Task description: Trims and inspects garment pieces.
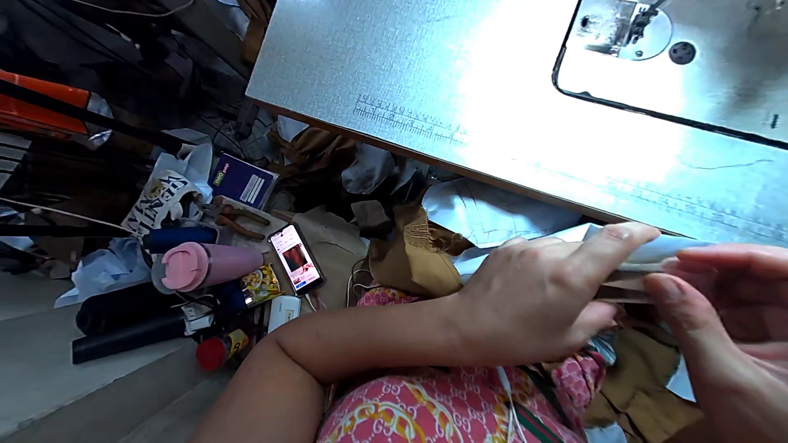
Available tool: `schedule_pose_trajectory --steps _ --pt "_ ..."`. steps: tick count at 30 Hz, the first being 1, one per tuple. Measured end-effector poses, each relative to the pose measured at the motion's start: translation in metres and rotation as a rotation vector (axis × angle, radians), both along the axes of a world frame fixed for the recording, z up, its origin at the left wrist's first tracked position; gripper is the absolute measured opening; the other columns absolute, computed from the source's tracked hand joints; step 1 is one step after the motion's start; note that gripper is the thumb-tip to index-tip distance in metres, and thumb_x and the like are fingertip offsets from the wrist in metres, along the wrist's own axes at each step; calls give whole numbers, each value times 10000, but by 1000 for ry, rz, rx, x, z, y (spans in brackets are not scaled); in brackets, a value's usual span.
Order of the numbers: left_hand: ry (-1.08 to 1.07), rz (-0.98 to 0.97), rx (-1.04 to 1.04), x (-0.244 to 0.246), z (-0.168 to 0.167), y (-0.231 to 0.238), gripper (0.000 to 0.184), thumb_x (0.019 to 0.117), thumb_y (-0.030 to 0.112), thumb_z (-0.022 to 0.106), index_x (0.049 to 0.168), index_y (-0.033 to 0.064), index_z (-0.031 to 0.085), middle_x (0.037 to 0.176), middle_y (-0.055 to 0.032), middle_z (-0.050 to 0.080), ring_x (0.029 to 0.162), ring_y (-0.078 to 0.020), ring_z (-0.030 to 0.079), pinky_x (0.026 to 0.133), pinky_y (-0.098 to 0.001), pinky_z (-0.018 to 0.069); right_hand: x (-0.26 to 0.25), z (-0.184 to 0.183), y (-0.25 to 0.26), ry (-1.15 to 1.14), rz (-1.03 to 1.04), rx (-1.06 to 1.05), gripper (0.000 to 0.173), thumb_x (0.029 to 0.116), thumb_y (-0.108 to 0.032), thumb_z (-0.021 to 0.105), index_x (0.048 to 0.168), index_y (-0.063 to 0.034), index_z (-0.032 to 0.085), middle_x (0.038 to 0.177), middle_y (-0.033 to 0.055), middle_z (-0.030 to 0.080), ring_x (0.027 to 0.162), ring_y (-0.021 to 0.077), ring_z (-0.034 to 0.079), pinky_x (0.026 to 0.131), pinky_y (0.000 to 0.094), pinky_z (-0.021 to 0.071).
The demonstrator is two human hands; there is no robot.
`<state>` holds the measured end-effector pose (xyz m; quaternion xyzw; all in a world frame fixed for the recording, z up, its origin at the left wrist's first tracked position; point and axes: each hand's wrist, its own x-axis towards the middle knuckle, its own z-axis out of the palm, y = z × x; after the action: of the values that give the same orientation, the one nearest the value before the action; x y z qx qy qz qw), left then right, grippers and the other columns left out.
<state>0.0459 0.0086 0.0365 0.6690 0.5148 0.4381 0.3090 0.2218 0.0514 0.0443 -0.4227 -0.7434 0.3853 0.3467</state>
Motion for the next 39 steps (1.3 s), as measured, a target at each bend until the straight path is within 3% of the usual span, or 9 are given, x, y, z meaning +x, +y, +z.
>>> schedule_pose_trajectory --steps 6,14,17,23,27,32,34,36,39 --pt "19 24 -8 -3 -3 0 499 831 42 762 1303 -40 619 872 -94 714 752 -178 680 651 -350 555 -3 -7 9 161 140 -198 238 933 -406 725 1129 -328 614 979 -232 671 850 -74 654 754 108 561" --pt "83 28 -80 -3 -3 1 536 839 41 763 1345 -36 601 839 -103 703 740 -204 684 648 -365 565 4 -12 9 79 230 -207 379 954 -590 618 1209 -310 610 1060 -221 666 970 -71 648 846 137 551" --pt "82 12 -93 -3 -3 2 571 841 54 778 1369 -32 580 830 -97 700 737 -200 685 657 -359 572 9 -11 8 59 179 -155 241 1031 -453 569 1173 -276 652 1036 -214 677 950 -84 644 827 114 543" --pt "59 -35 -111 7 -15 0 586 850 22 705 1415 -14 553 889 -131 726 783 -241 709 721 -406 592 2 -18 4 39 106 -174 133 983 -295 633 1012 -170 600 869 -151 650 784 -95 629 706 114 559" --pt "125 -79 -39 4 -20 1 623 879 197 738 1420 -33 531 980 -116 733 860 -194 708 765 -343 589 12 -16 5 34 111 -161 164 1012 -255 596 988 -97 632 888 -81 653 828 -77 631 754 111 551" --pt "150 -95 49 -26 -19 9 502 954 353 679 1309 1 631 1177 -130 714 1101 -175 660 919 -322 537 113 19 17 -202 -376 35 203 980 -169 623 1137 -41 611 969 -27 661 820 -35 629 732 180 558" --pt "152 -101 42 -43 -22 9 449 967 338 662 1271 7 654 1134 -101 729 1083 -141 665 923 -294 533 181 22 17 -458 -673 46 416 1023 -237 601 1326 31 502 1046 130 662 848 113 668 765 328 587" --pt "171 -122 15 -58 -26 6 415 971 341 649 1243 28 673 1097 -77 736 1061 -113 665 914 -265 527 242 4 19 -535 -946 -38 506 1025 -245 580 1385 86 450 1132 347 630 930 439 667 820 623 536" --pt "208 -159 -18 -73 -33 -1 362 978 371 633 1146 58 707 1061 -60 739 1047 -85 665 924 -234 517 288 -37 38 -463 -1180 -205 508 1034 -246 575 1400 85 453 1258 370 577 992 446 656 866 613 524"
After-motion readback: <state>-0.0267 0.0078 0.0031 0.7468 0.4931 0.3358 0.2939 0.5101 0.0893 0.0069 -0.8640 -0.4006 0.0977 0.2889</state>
